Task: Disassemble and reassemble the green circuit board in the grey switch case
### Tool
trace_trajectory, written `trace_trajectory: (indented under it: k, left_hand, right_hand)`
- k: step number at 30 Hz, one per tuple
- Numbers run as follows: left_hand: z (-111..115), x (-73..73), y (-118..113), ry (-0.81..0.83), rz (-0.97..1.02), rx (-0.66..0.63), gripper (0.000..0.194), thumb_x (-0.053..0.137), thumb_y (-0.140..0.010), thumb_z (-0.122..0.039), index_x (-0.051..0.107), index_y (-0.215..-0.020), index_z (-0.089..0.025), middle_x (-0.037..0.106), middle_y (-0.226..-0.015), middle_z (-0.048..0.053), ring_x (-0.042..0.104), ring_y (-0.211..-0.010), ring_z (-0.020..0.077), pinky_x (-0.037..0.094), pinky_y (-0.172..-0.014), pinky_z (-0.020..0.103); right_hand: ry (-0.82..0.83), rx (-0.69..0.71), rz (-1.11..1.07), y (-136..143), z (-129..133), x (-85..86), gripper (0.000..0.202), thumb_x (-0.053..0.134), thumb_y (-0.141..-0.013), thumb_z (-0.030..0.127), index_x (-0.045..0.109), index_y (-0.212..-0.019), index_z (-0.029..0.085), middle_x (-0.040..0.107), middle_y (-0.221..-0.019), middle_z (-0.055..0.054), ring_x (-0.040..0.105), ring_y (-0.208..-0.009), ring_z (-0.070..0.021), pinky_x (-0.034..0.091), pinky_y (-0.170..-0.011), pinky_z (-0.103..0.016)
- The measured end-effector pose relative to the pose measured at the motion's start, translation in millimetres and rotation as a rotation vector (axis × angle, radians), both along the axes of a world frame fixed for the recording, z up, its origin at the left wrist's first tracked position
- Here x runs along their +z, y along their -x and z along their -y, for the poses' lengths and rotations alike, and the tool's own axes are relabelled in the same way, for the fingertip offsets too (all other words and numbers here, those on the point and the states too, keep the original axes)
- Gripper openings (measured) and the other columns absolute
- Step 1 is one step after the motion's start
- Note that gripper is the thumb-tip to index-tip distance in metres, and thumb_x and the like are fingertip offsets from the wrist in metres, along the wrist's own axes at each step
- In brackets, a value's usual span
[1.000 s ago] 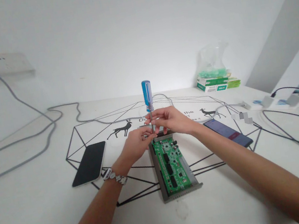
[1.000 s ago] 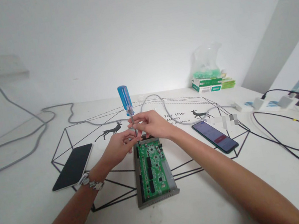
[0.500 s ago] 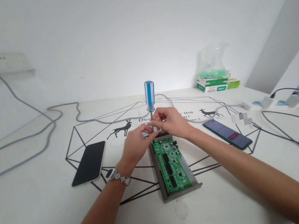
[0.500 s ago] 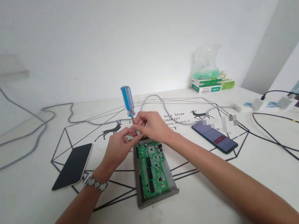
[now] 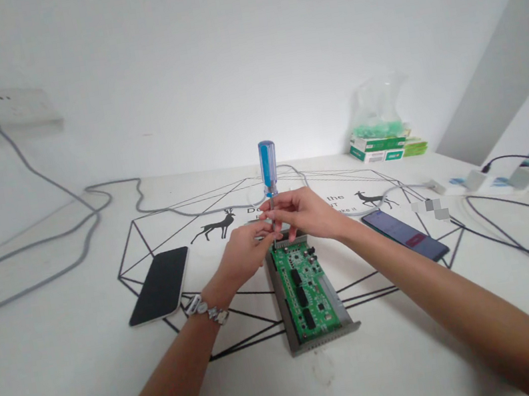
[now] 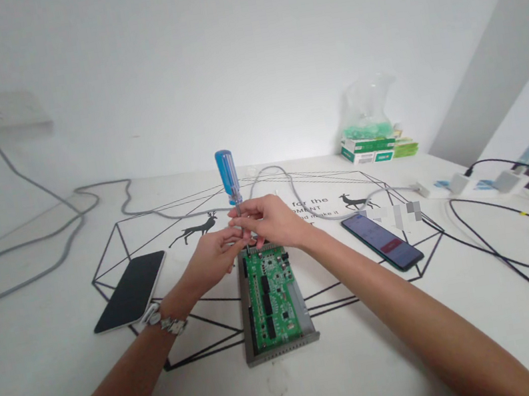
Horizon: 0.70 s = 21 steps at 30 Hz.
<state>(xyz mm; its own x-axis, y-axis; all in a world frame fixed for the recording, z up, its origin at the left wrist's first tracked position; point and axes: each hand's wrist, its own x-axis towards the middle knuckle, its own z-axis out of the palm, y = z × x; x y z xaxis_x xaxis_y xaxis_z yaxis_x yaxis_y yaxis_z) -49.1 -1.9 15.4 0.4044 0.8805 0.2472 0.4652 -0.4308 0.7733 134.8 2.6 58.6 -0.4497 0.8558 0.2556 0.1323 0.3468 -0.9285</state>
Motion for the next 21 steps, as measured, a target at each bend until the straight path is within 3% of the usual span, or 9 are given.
trace_trajectory:
  k: [4,7,11,16,21]
  left_hand:
    - [2,3.2,-1,0.007,0.042,-0.040,0.029,0.053,-0.091,-0.039,0.070,-0.093,-0.015,0.073,-0.079,0.004,0.052,-0.047,0.0100,0.041,-0.044,0.022]
    - [2,4.9,-2,-0.082,-0.006,-0.022,0.027,0.056,-0.090,-0.038,0.071,-0.093,-0.015,0.068,-0.071,0.001,0.049,-0.047,0.0092,0.035,-0.046,0.021]
    - [1,0.7,-3,-0.181,-0.067,0.116,0.031,0.066,-0.085,-0.045,0.068,-0.094,-0.016,0.060,-0.059,-0.003,0.045,-0.045,0.0099,0.028,-0.045,0.023]
    - [-2,-8.3,-5,-0.255,-0.063,0.181,0.029,0.069,-0.083,-0.047,0.067,-0.084,-0.018,0.062,-0.060,-0.003,0.055,-0.056,0.0139,0.035,-0.052,0.024]
    - [-4,-5.3,-5,-0.232,-0.053,0.154,0.029,0.068,-0.084,-0.046,0.072,-0.079,-0.018,0.068,-0.065,0.001,0.061,-0.062,0.0166,0.043,-0.057,0.025]
  right_hand:
    - [0.008,0.016,-0.016,-1,1,1.1,0.029,0.064,-0.087,0.033,0.070,-0.108,0.014,0.073,-0.091,-0.008,0.069,-0.068,-0.0142,0.059,-0.050,-0.024]
    - [-0.043,-0.064,0.005,0,1,-1.4,0.025,0.066,-0.086,0.033,0.071,-0.101,0.014,0.072,-0.077,-0.005,0.067,-0.061,-0.0144,0.059,-0.052,-0.026]
    - [-0.159,-0.165,0.027,3,1,-5.4,0.018,0.069,-0.084,0.035,0.067,-0.085,0.016,0.066,-0.063,-0.001,0.064,-0.054,-0.0143,0.055,-0.050,-0.026]
    - [-0.258,-0.291,0.027,7,2,-9.6,0.027,0.073,-0.081,0.036,0.055,-0.069,0.019,0.060,-0.059,0.002,0.059,-0.049,-0.0119,0.046,-0.047,-0.023]
    - [-0.278,-0.312,0.031,7,1,-11.2,0.026,0.075,-0.079,0.040,0.060,-0.077,0.018,0.066,-0.071,-0.002,0.062,-0.060,-0.0125,0.048,-0.052,-0.023]
